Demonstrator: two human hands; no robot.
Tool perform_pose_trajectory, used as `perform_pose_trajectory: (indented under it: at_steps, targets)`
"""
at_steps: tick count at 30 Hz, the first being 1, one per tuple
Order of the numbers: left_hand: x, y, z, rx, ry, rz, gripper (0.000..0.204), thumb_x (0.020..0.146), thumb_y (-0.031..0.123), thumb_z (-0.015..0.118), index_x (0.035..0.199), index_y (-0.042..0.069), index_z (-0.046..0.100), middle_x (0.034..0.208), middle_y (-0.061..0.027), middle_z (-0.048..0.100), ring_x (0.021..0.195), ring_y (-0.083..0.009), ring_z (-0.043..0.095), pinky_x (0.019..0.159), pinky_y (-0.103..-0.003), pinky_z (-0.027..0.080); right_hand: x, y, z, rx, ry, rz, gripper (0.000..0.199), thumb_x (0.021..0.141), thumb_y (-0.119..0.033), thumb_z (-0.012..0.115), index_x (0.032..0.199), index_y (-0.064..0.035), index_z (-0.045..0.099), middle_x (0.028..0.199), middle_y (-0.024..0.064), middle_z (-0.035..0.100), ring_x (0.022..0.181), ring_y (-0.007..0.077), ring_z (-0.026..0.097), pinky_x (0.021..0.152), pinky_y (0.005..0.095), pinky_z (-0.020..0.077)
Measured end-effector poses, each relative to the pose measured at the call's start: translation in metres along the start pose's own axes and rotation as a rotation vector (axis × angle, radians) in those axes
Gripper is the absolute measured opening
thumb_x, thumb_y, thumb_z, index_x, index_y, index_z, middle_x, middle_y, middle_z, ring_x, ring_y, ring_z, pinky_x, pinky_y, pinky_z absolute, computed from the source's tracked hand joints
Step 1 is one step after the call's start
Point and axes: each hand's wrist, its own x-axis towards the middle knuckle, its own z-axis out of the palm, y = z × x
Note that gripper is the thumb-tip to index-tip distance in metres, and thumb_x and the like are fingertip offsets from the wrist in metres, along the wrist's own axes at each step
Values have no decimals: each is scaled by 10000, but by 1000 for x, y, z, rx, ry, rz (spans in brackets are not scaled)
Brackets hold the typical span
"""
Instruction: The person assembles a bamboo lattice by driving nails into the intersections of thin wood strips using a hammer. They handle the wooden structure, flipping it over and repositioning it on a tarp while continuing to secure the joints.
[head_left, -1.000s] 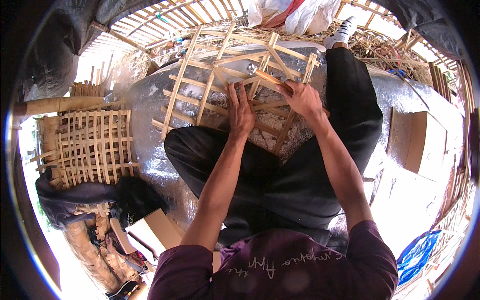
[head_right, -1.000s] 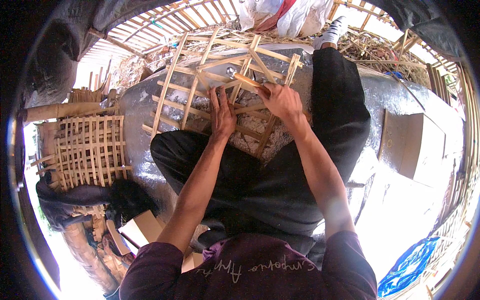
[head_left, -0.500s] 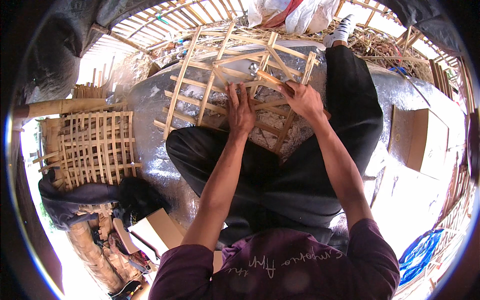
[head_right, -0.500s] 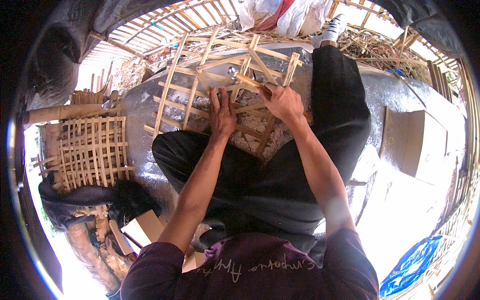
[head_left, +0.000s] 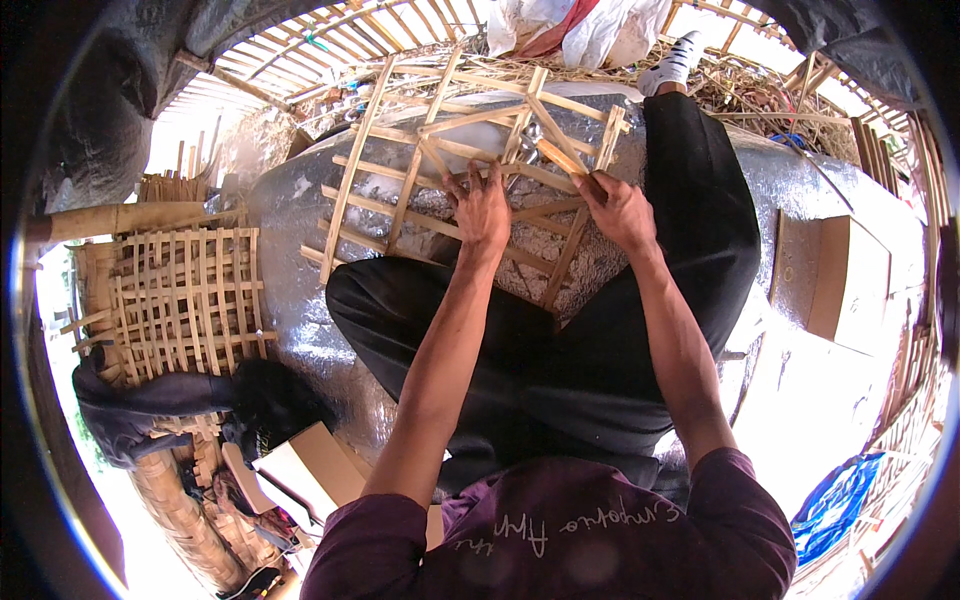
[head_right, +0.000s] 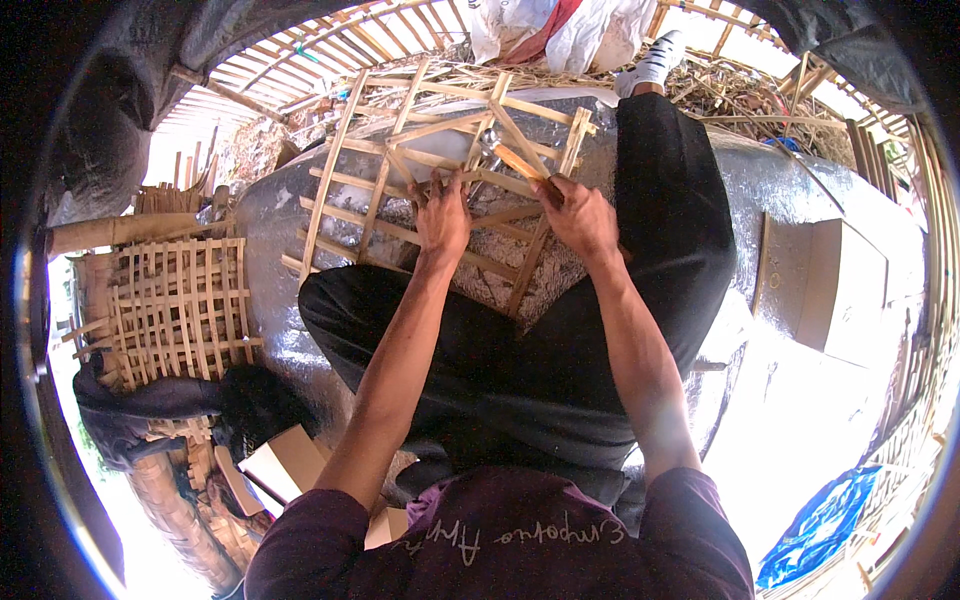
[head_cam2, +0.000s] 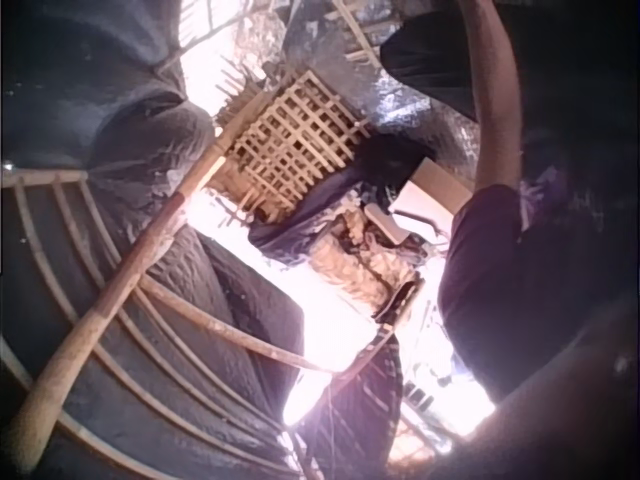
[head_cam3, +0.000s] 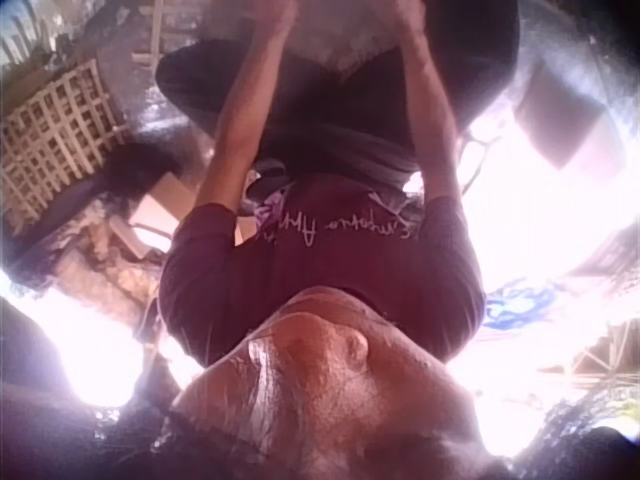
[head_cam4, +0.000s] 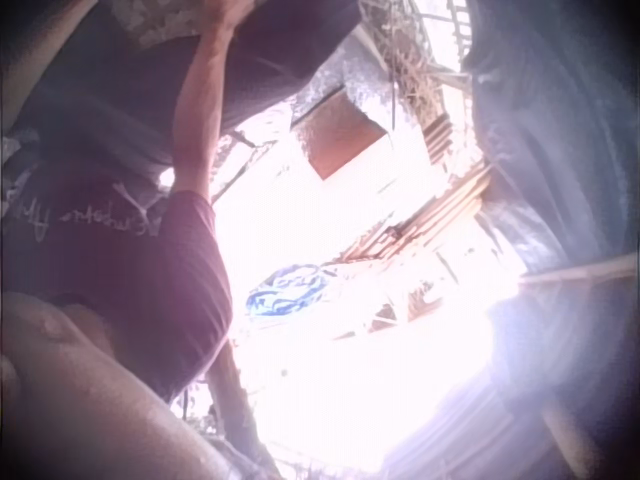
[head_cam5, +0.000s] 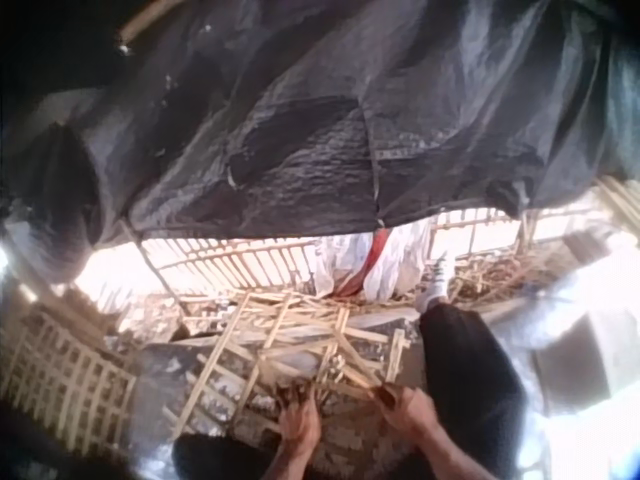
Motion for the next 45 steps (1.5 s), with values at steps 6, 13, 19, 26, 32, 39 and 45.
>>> perform_pose_trajectory:
  at_steps: [6, 13, 19, 26, 32, 39, 45]
  targets:
    - [-1, 1, 0, -18, -16, -22, 386, 953, 160, 513, 1338, 141, 486, 1451, -214, 394, 1302, -619, 271, 1043, -659, 330, -1, -1, -4, 80, 4, -4, 327, 908, -436, 613, 951, -119, 680, 820, 162, 677, 816, 397, 645, 681, 463, 526]
    - [-4, 2, 2, -183, 145, -1, 345, 956, 124, 525, 1301, 113, 522, 1327, -321, 456, 1267, -503, 403, 1111, -639, 218, 0, 3, 0, 37, 8, -21, 331, 916, -459, 592, 973, -146, 685, 812, 160, 691, 787, 384, 670, 678, 470, 543]
    - [-6, 5, 3, -94, 105, -20, 395, 978, 216, 505, 1372, 193, 496, 1386, -287, 413, 1302, -518, 341, 1092, -624, 259, -2, 1, 1, 32, 24, -33, 338, 916, -449, 598, 954, -124, 682, 806, 155, 693, 775, 380, 673, 666, 466, 547]
    - [-9, 12, 15, 12, 157, -113, 416, 996, 345, 475, 1408, 286, 471, 1507, -141, 344, 1358, -568, 221, 1014, -614, 387, -2, -2, -2, 44, -2, -25, 335, 916, -432, 607, 929, -103, 671, 791, 144, 693, 762, 376, 675, 650, 462, 542]
    - [-17, 8, 23, 12, 211, -83, 477, 994, 402, 445, 1455, 290, 400, 1542, -95, 306, 1395, -513, 197, 1002, -664, 327, -6, -8, -3, 38, -8, -26, 318, 918, -409, 610, 924, -95, 658, 782, 153, 675, 778, 392, 650, 646, 457, 525]
    - [-17, 21, 4, -18, 15, -183, 560, 1019, 420, 359, 1492, 123, 316, 1577, -103, 227, 1437, -477, 87, 1035, -675, 268, -13, -6, -1, 5, 37, -85, 274, 911, -363, 634, 942, -93, 667, 760, 153, 665, 757, 393, 645, 622, 449, 515]
    - [-18, 4, 0, 90, 129, -62, 454, 948, 255, 513, 1400, 218, 483, 1496, -25, 407, 1364, -427, 335, 957, -657, 354, -19, -7, -2, 18, 47, -132, 260, 906, -332, 650, 937, -75, 681, 745, 145, 669, 724, 360, 662, 610, 422, 524]
